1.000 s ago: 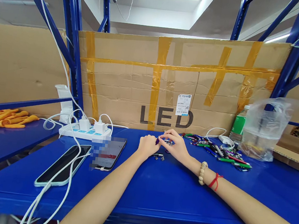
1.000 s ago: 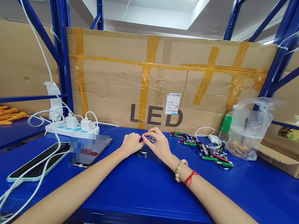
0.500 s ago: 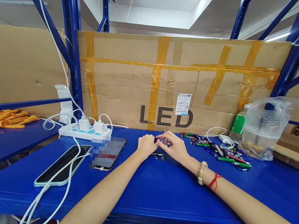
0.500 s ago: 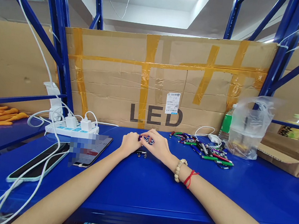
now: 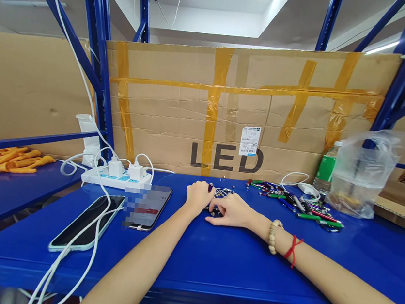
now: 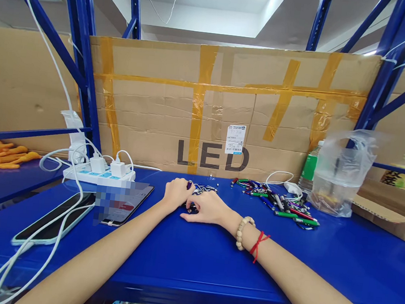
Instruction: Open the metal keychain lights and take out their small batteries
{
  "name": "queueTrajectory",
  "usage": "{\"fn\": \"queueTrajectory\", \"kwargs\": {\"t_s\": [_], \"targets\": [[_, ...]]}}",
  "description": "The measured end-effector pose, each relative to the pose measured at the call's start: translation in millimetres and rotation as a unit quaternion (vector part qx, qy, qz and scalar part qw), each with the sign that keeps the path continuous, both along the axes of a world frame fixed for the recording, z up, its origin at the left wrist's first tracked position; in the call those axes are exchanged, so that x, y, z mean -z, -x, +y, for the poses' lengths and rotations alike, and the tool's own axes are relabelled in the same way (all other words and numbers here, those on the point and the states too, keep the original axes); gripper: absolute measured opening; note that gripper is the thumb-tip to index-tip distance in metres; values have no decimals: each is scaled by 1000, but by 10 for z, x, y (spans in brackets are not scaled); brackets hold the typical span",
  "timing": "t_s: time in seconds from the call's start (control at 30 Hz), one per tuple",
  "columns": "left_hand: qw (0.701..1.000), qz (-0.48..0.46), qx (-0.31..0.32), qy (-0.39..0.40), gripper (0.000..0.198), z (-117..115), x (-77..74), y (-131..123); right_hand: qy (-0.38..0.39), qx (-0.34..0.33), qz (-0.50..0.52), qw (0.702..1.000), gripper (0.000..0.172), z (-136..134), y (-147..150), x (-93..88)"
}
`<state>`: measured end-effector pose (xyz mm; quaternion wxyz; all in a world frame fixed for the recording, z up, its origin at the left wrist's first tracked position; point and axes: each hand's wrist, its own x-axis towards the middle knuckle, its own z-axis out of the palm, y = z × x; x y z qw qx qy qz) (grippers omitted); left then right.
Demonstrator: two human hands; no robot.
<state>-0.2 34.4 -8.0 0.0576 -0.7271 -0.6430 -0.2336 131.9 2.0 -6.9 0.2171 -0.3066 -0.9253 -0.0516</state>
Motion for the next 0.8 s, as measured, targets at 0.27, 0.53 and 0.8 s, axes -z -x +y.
{"fn": "queueTrajectory", "kwargs": {"t_s": [0.27, 0.53, 0.8], "targets": [[1000, 0, -6, 2, 40, -3, -7, 0, 74, 87, 12, 993, 18, 100, -34, 28], [1000, 7, 0, -4, 39, -1, 10, -9, 68, 121, 15, 990, 18, 180, -93, 50], [999, -22, 16, -46, 43, -39, -3, -8, 30, 125, 25, 991, 18, 224, -129, 77]]}}
